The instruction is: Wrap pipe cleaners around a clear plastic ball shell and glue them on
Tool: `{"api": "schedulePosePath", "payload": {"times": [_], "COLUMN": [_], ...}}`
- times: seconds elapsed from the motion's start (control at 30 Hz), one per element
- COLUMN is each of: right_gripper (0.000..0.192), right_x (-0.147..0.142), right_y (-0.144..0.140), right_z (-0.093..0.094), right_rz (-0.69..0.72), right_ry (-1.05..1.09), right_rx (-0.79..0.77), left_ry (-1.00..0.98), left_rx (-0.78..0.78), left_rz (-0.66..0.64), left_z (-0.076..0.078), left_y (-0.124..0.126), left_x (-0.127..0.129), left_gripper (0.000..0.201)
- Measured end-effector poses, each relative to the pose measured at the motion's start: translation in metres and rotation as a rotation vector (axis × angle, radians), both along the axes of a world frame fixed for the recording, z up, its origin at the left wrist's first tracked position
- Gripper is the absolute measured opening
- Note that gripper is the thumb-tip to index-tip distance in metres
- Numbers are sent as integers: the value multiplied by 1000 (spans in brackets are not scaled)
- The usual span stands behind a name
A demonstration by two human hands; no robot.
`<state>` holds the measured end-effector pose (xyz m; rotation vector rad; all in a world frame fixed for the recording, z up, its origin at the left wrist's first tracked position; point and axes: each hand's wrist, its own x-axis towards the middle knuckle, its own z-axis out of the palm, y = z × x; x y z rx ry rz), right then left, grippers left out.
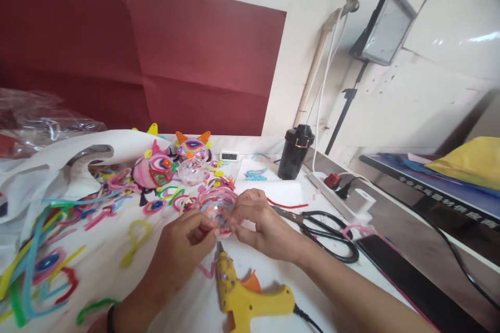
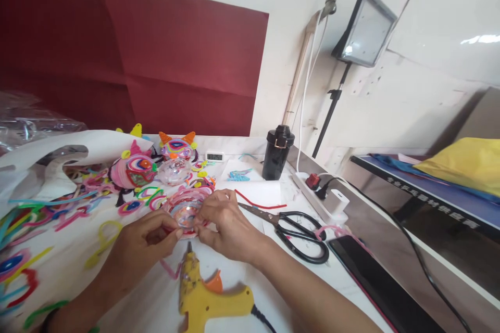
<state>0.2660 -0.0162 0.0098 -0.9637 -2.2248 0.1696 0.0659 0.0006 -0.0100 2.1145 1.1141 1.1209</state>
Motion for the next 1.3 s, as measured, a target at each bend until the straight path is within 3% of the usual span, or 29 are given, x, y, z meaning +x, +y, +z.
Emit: {"api": "schedulePosePath", "payload": {"times": [0.47, 1.3], "right_gripper": [15, 11], "right_x": [-9, 0], "right_y": [0, 9], "right_z": [-8, -16], "right_rz": [-7, 22], "right_ry": [82, 185], "right_rx": [79, -50], "left_ry": [117, 136], "left_rx": [161, 127], "left_rz": [-16, -24], "left_z": [-7, -4], "left_y": [7, 6], "left_x": [-3, -6], "left_gripper": [14, 13]}}
